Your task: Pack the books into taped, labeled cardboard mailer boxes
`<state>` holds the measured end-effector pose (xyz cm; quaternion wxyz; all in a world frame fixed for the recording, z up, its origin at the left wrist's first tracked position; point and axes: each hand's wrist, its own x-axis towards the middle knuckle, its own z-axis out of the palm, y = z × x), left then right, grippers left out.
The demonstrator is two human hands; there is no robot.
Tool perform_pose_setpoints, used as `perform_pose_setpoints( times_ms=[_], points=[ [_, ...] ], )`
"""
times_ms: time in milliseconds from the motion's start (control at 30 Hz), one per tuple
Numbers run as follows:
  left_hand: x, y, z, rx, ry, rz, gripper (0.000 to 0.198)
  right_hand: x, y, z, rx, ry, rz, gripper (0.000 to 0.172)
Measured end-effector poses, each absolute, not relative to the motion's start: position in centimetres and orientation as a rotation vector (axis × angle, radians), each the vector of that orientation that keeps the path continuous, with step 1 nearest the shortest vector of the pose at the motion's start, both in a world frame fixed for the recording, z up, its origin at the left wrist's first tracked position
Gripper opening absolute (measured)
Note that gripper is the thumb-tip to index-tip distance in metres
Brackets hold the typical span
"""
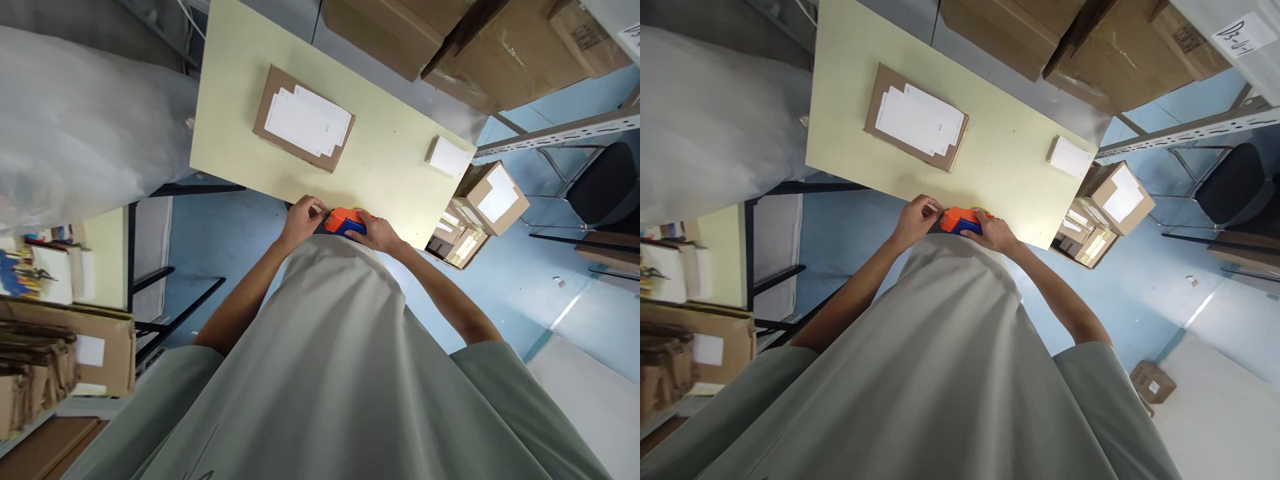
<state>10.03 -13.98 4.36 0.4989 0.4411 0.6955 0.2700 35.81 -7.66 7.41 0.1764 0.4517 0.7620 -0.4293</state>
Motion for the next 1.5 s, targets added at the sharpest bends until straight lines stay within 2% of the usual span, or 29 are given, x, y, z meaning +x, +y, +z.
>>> perform_pose_setpoints(
  times_ms=[467, 700, 833, 1033, 1200, 1500],
  points=[
    [9.9, -14.7, 2.6, 1.041, 1.650, 0.582, 0.022, 35.0, -7.1, 10.0, 1.178, 2.121, -0.940, 0.083],
    [5.3, -14.7, 0.4, 0.995, 1.824, 0.667, 0.024, 40.7, -5.9, 10.6, 1.199, 2.012, -0.780, 0.075],
    [3.2, -14.0, -0.7, 1.016, 1.802, 0.704, 0.027, 43.5, -5.5, 10.0, 1.285, 1.960, -0.731, 0.076],
    [5.3, -9.9, -1.9, 1.031, 1.895, 0.899, 0.025, 43.3, -4.8, 7.8, 1.530, 2.032, -0.615, 0.090],
    [5.9, -8.2, -3.6, 0.941, 1.976, 0.998, 0.029, 42.3, -4.1, 5.4, 1.625, 2.083, -0.611, 0.095],
    [6.1, -7.3, -4.8, 0.775, 2.056, 1.048, 0.035, 40.1, -4.3, 3.2, 1.635, 2.108, -0.462, 0.082]
  ],
)
